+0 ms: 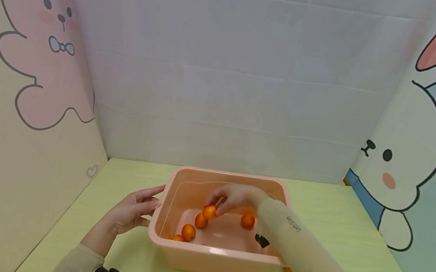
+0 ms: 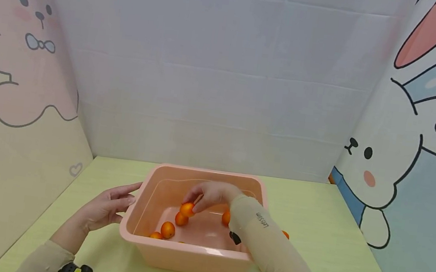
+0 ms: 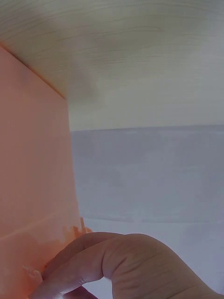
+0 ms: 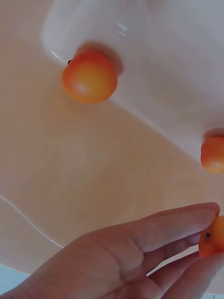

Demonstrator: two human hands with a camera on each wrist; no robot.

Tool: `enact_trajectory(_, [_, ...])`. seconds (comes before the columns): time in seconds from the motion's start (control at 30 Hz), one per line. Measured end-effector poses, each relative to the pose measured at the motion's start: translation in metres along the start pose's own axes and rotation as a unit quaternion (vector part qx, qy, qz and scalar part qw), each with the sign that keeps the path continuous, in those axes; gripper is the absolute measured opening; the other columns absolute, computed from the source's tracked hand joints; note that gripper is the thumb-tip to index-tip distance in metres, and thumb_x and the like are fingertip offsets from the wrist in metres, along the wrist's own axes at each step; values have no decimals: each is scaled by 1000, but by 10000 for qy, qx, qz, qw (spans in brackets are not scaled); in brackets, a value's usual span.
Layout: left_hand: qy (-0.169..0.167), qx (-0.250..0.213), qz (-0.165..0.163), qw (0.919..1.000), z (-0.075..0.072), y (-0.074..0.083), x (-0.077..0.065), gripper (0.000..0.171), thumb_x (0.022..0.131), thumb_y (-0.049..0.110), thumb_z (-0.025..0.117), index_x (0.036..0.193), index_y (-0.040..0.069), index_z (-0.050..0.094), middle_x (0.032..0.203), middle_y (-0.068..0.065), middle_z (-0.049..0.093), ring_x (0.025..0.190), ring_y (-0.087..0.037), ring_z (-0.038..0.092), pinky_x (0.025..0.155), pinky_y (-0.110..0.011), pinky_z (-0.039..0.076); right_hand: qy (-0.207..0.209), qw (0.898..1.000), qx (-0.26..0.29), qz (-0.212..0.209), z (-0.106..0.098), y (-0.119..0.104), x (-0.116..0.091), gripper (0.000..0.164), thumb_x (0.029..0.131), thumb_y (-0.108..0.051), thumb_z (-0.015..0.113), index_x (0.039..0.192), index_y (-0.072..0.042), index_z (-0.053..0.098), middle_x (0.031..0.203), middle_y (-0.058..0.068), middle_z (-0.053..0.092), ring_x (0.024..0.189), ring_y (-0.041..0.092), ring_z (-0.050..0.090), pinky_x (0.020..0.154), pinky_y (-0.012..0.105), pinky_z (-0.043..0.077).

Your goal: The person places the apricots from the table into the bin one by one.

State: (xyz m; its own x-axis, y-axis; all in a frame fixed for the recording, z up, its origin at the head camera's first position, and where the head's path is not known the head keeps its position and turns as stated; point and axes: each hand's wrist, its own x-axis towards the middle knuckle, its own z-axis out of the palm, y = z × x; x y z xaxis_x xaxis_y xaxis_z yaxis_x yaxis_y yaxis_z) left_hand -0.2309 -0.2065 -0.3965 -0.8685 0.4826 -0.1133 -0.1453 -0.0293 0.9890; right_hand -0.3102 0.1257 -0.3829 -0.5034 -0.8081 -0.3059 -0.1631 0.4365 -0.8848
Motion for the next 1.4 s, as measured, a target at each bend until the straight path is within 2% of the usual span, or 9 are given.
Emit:
enact_trajectory(0.27, [5, -48, 26, 10000, 1, 0, -1, 63, 100, 12, 59, 155, 4, 27, 103, -5, 67, 84, -17, 67, 69, -32, 60, -102, 9997, -198, 81, 5, 1, -6, 28, 93, -2, 66, 121, -7, 67, 118, 3, 67, 115, 26, 56, 94, 34, 53])
enact_trajectory(0.43, [-70, -77, 88, 9999, 2, 1, -1, 63, 101, 11, 58, 154, 2, 26, 103, -5, 66, 84, -16, 67, 69, -31, 60, 267, 9984, 261, 420, 5, -3, -10, 30, 92, -4, 67, 121, -8, 66, 122, 8, 63, 115, 28, 57, 95, 35, 53])
enact_trajectory(0.5, [-63, -73, 83, 9999, 2, 2, -1, 63, 101, 12, 58, 154, 1, 26, 103, -5, 66, 84, -16, 67, 69, -31, 60, 384, 9953, 726, 518, 4, -7, -13, 34, 91, -7, 69, 125, -8, 64, 125, 9, 61, 115, 29, 58, 97, 37, 52])
enact_trajectory(0.6, [-63, -93, 97, 9999, 2, 2, -2, 63, 101, 12, 58, 154, 2, 26, 104, -5, 66, 84, -16, 67, 69, -31, 60, 490, 9961, 718, 175, -4, -16, -18, 40, 93, -10, 68, 132, -6, 60, 128, 9, 61, 118, 27, 57, 98, 37, 51])
enact_trajectory(0.77, [-120, -142, 134, 9997, 2, 2, -1, 63, 101, 11, 58, 154, 1, 26, 105, -6, 67, 84, -16, 68, 68, -30, 60, 649, 9940, -167, -861, -19, -37, -31, 38, 97, -8, 63, 135, -3, 57, 123, 9, 63, 118, 33, 57, 98, 34, 51])
enact_trajectory(0.9, [-120, -165, 128, 9997, 1, 1, -1, 63, 101, 10, 58, 154, 1, 25, 104, -6, 66, 84, -16, 67, 68, -31, 60, 1008, 9833, -620, -1384, -25, -54, -50, 38, 97, -8, 64, 134, -2, 57, 117, 8, 65, 113, 35, 59, 95, 35, 53])
enact_trajectory(1.13, [-99, -153, 106, 9998, 0, 1, 0, 62, 101, 11, 58, 154, 2, 27, 105, -6, 67, 85, -16, 68, 69, -31, 60, 1688, 9629, -788, -1950, -28, -71, -89, 40, 96, -5, 64, 135, -1, 56, 112, 9, 66, 108, 30, 62, 97, 37, 52])
enact_trajectory(1.23, [-85, -132, 95, 9998, 0, 0, 0, 62, 101, 11, 57, 154, 2, 28, 106, -6, 67, 84, -16, 67, 69, -31, 60, 2090, 9488, -1251, -2010, -26, -74, -108, 40, 95, -8, 65, 135, -7, 58, 111, 4, 67, 107, 21, 63, 100, 40, 50])
enact_trajectory(1.4, [-86, -121, 99, 9998, 0, -1, 1, 62, 101, 11, 57, 154, 2, 27, 106, -7, 67, 85, -17, 68, 69, -32, 60, 2729, 9152, -2253, -1929, -17, -68, -134, 41, 93, -13, 69, 134, -14, 60, 111, -3, 67, 107, 12, 61, 99, 45, 49])
